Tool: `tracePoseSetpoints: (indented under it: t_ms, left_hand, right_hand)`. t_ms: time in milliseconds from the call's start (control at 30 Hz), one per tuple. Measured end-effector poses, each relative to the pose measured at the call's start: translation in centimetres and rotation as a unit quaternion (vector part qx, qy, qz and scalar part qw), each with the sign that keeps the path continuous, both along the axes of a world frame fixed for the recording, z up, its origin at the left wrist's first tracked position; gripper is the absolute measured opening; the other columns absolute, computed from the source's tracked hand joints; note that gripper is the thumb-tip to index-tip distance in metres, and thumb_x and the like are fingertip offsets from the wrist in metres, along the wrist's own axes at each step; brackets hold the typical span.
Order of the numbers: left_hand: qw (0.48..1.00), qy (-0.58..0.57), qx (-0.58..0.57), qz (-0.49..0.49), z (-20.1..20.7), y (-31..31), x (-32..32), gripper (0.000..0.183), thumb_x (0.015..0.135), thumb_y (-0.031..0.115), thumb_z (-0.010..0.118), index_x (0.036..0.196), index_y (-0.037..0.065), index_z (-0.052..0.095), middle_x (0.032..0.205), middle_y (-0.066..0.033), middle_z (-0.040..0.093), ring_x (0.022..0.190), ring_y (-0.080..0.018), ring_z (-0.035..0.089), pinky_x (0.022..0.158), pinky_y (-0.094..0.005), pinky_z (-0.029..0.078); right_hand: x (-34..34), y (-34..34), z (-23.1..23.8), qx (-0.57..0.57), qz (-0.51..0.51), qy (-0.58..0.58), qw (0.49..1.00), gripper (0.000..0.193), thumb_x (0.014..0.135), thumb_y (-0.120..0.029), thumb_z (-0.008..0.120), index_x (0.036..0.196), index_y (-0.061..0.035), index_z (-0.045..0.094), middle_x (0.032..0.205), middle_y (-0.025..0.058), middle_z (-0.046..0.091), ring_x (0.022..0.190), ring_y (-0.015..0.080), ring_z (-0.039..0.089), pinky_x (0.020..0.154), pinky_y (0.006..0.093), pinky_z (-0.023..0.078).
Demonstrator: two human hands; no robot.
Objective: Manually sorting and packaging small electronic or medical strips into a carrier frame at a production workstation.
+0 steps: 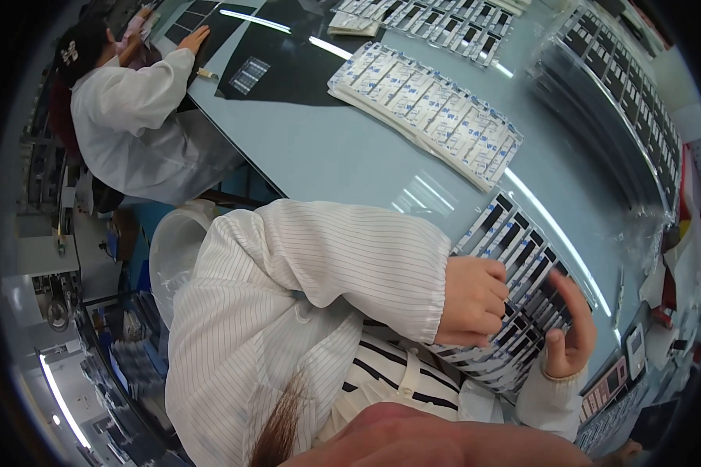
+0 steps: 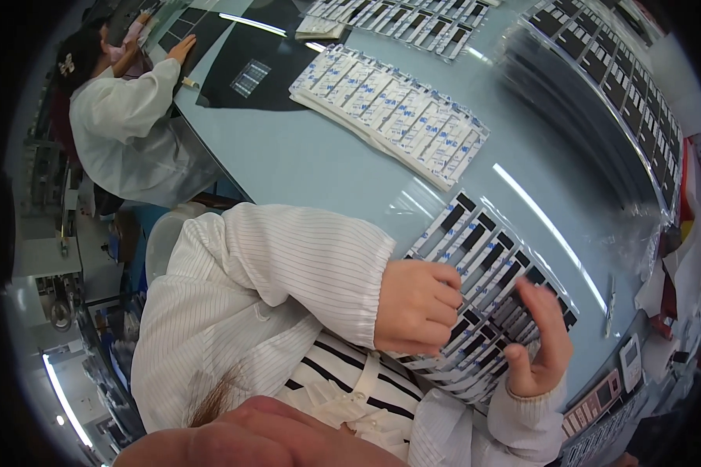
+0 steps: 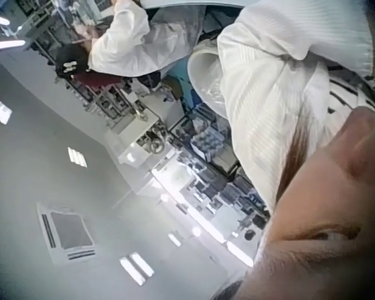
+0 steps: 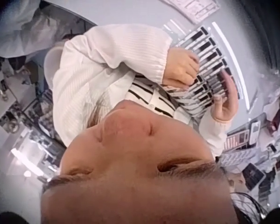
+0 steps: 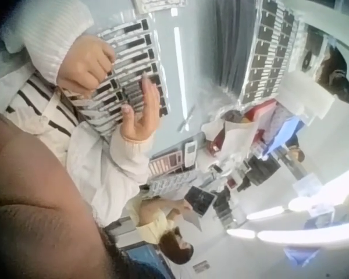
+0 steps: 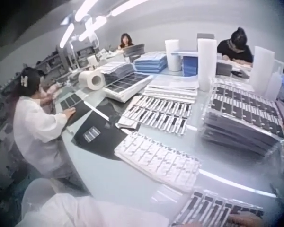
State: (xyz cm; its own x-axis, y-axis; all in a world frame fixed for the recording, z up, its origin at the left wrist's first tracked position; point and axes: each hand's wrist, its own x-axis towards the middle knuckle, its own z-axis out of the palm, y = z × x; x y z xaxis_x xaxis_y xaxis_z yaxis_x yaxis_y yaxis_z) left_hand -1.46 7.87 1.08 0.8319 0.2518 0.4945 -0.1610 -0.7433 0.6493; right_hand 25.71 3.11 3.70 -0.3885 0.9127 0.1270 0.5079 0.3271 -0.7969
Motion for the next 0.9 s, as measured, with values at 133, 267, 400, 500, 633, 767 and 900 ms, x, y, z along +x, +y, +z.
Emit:
tracePoseSetpoints:
  t_ms: [133, 267, 400, 500, 633, 767, 900]
  left_hand:
    - [0.997, 0.028, -0.055, 0.055, 0.1, -0.6, -0.4, 0.026, 0.097, 0.024, 0.058, 0.080, 0.005, 0.063, 0.078, -0.0108, 0.063, 0.078, -0.0301, 0.059, 0.085, -0.0393, 0.046]
    - [0.984, 0.066, -0.104, 0.127, 0.8, -1.1, -1.4, 0.016, 0.086, 0.017, 0.077, 0.080, 0.007, 0.066, 0.073, -0.0073, 0.064, 0.065, -0.0255, 0.063, 0.058, -0.0374, 0.048]
    - [0.966, 0.102, -0.206, 0.120, 1.8, -1.0, -1.4, 0.019, 0.081, 0.017, 0.084, 0.087, 0.006, 0.070, 0.076, -0.0064, 0.067, 0.065, -0.0201, 0.063, 0.056, -0.0318, 0.048]
    - [0.953, 0.090, -0.273, 0.090, 1.9, -1.5, -1.6, 0.025, 0.081, 0.022, 0.084, 0.090, 0.004, 0.069, 0.075, -0.0061, 0.066, 0.061, -0.0168, 0.060, 0.058, -0.0285, 0.049]
    - [0.944, 0.106, -0.291, 0.117, 1.7, -1.7, -1.5, 0.022, 0.079, 0.015, 0.086, 0.087, 0.003, 0.070, 0.077, -0.0057, 0.067, 0.063, -0.0136, 0.060, 0.058, -0.0264, 0.049]
    - [0.956, 0.065, -0.281, 0.051, 1.5, -1.7, -0.2, 0.018, 0.079, 0.011, 0.086, 0.085, 0.003, 0.071, 0.082, -0.0051, 0.069, 0.066, -0.0128, 0.061, 0.059, -0.0258, 0.049]
    - [0.949, 0.003, -0.314, -0.025, 1.3, -2.1, 0.5, 0.017, 0.079, 0.009, 0.085, 0.085, 0.001, 0.071, 0.088, -0.0074, 0.073, 0.070, -0.0134, 0.064, 0.062, -0.0256, 0.050]
  right_hand:
    - [-0.6, -1.4, 1.6, -0.144, 0.078, 0.047, 0.985, 0.063, 0.078, -0.032, 0.084, 0.123, 0.0074, 0.064, 0.109, 0.0178, 0.072, 0.102, 0.0257, 0.070, 0.091, 0.0332, 0.051]
    - [-1.4, -2.7, 0.9, -0.156, -0.020, 0.075, 0.985, 0.010, 0.081, 0.000, 0.075, 0.088, 0.0041, 0.070, 0.084, 0.0115, 0.071, 0.074, 0.0184, 0.066, 0.069, 0.0272, 0.049]
    - [-1.3, -2.8, 1.3, -0.157, -0.038, 0.089, 0.983, 0.010, 0.081, 0.002, 0.075, 0.090, 0.0038, 0.071, 0.087, 0.0102, 0.071, 0.078, 0.0163, 0.065, 0.073, 0.0269, 0.049]
    - [-1.9, -3.1, 2.0, -0.273, -0.080, 0.190, 0.940, 0.008, 0.089, -0.003, 0.071, 0.094, 0.0028, 0.070, 0.088, 0.0060, 0.067, 0.080, 0.0121, 0.061, 0.073, 0.0251, 0.047]
    - [-2.1, -3.9, 1.4, -0.356, -0.060, 0.312, 0.879, 0.010, 0.095, -0.008, 0.067, 0.099, 0.0015, 0.069, 0.091, 0.0034, 0.066, 0.081, 0.0086, 0.059, 0.073, 0.0235, 0.047]
    - [-2.6, -5.4, -0.6, -0.427, -0.028, 0.320, 0.845, 0.013, 0.098, -0.009, 0.065, 0.105, 0.0018, 0.066, 0.098, 0.0026, 0.068, 0.089, 0.0070, 0.062, 0.079, 0.0224, 0.049]
    - [-3.7, -6.5, -0.4, -0.494, -0.005, 0.310, 0.812, 0.017, 0.095, -0.005, 0.066, 0.110, 0.0030, 0.067, 0.099, 0.0024, 0.069, 0.090, 0.0066, 0.061, 0.083, 0.0234, 0.049]
